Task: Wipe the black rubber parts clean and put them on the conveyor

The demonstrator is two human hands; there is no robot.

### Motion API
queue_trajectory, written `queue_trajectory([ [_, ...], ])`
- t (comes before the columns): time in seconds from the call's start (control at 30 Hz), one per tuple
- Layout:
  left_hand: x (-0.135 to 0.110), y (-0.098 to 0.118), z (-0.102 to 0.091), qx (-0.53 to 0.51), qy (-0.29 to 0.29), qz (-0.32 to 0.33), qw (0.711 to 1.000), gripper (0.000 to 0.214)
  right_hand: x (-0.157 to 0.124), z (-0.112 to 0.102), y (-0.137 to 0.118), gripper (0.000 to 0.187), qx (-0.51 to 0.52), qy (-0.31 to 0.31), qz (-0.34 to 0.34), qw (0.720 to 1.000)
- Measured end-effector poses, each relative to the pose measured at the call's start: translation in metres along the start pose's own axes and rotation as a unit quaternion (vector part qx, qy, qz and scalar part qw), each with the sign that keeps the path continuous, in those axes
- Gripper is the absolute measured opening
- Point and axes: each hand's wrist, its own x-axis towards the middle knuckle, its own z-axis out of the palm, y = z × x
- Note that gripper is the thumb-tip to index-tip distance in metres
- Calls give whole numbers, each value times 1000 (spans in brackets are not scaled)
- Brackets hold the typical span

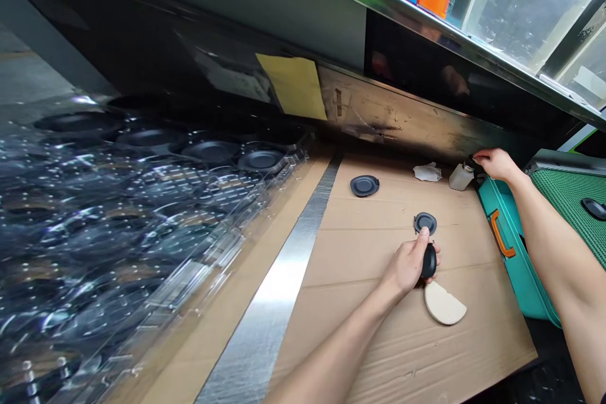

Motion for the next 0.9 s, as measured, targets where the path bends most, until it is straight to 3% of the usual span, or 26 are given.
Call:
queue_trajectory([
  [0.23,2,-2,-1,11,1,6,1000,77,-15,10,1,49,-70,-91,34,993],
  [0.4,0,-2,0,6,0,11,1000,78,-20,13,-7,50,-89,-117,57,987],
  [0.67,-2,0,1,12,1,11,1000,79,-20,-3,-4,54,-62,-59,40,996],
  [0.9,-2,1,2,1,-1,6,1000,78,-24,-5,-9,49,-38,-29,43,998],
])
